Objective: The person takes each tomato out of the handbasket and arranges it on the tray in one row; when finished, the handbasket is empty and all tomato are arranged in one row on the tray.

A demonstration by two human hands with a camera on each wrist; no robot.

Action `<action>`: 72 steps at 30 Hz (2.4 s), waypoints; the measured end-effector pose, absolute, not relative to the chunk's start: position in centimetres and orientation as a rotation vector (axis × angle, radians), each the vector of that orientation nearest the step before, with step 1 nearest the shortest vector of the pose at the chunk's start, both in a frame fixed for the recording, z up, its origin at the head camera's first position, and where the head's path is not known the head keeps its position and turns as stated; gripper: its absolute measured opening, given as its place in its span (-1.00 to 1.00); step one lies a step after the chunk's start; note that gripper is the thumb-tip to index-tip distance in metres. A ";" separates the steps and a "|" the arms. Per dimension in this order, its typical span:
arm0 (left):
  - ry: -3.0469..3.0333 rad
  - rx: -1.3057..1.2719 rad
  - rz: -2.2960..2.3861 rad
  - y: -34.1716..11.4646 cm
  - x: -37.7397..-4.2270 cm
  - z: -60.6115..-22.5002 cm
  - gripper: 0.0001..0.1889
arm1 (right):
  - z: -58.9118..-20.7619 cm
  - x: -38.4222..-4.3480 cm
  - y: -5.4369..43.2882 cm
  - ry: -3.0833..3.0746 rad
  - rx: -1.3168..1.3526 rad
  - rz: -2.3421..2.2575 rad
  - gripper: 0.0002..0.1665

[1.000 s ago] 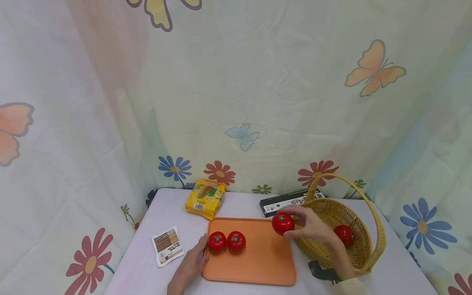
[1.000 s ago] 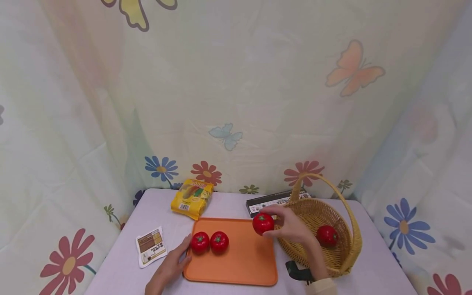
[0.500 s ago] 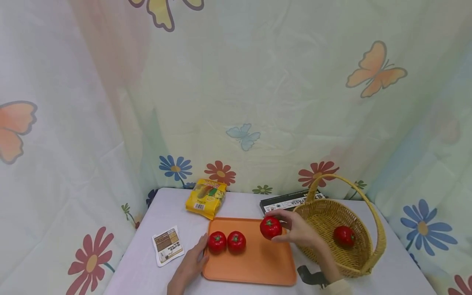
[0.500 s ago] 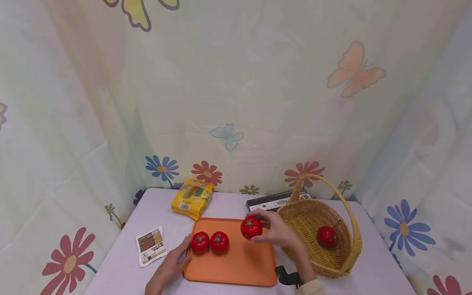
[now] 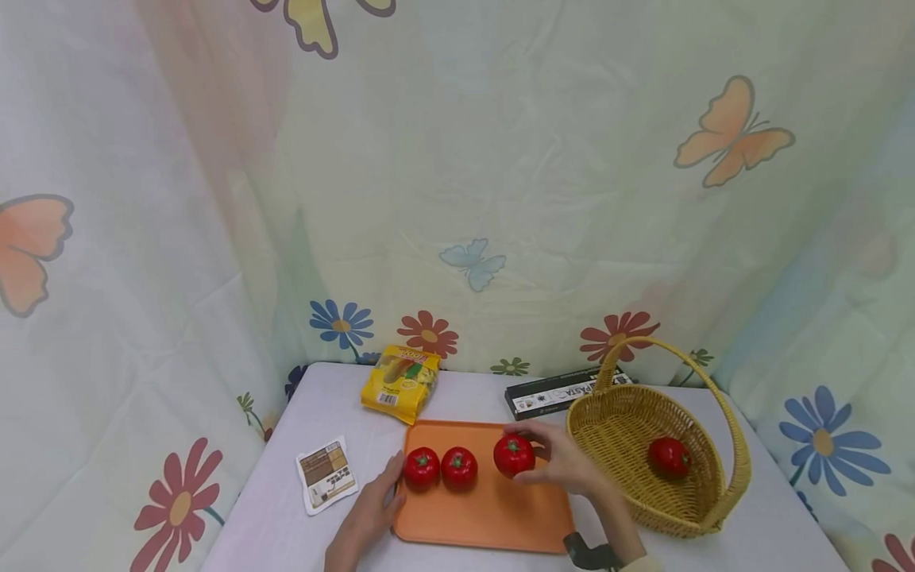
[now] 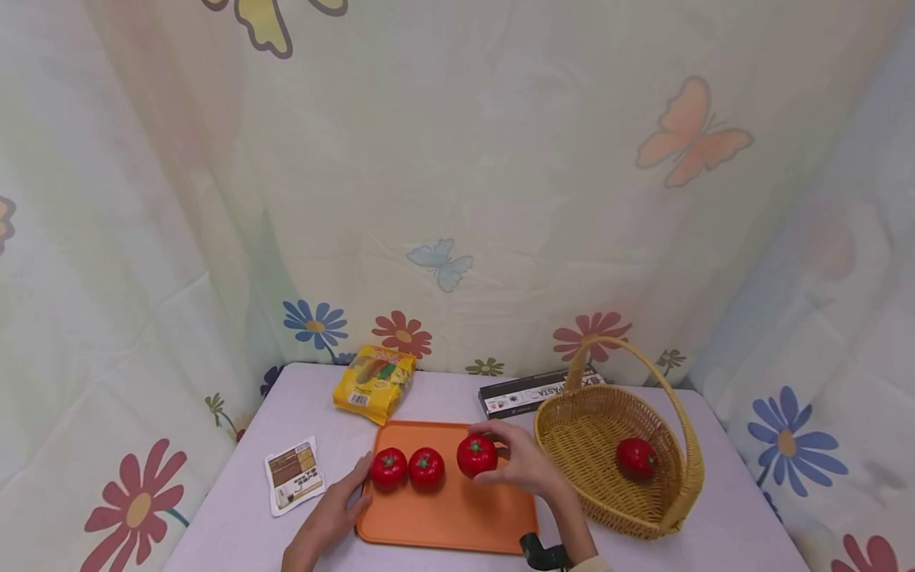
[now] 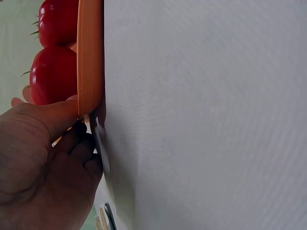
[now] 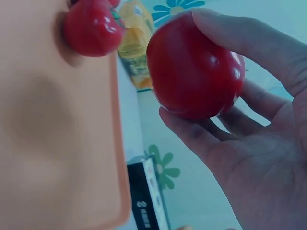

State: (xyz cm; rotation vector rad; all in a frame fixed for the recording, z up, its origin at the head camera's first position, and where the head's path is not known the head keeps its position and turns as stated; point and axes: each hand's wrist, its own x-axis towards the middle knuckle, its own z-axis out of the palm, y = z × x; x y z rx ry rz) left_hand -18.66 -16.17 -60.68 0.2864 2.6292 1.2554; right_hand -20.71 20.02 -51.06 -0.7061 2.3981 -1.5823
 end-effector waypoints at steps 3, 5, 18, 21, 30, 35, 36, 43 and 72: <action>2.627 0.291 1.258 -16.2 -18.7 -60.8 -0.23 | -51.7 -20.6 19.6 2.437 -0.668 -1.572 -0.20; 2.625 0.289 1.260 -16.2 -18.7 -60.8 -0.23 | -52.0 -20.5 19.2 2.455 -0.637 -1.574 -0.19; 2.631 0.286 1.259 -16.2 -18.8 -60.7 -0.24 | -54.1 -20.2 17.5 2.614 -0.555 -1.546 -0.14; 2.630 0.289 1.260 -16.2 -18.9 -60.7 -0.23 | -54.6 -20.2 17.1 2.652 -0.541 -1.534 -0.12; 2.627 0.311 1.279 -16.3 -18.7 -60.9 -0.24 | -56.8 -20.4 16.3 2.737 -0.513 -1.495 -0.04; 2.627 0.311 1.291 -16.4 -18.6 -60.9 -0.24 | -57.7 -20.7 16.0 2.752 -0.488 -1.495 -0.02; 2.630 0.311 1.289 -16.4 -18.6 -60.9 -0.24 | -57.8 -20.7 15.9 2.746 -0.482 -1.502 -0.01; 2.621 0.296 1.282 -16.3 -18.7 -60.9 -0.24 | -58.2 -20.8 15.6 2.715 -0.438 -1.509 -0.01; 2.642 0.317 1.292 -16.3 -18.3 -60.7 -0.25 | -58.6 -20.7 15.5 2.638 -0.414 -1.561 -0.04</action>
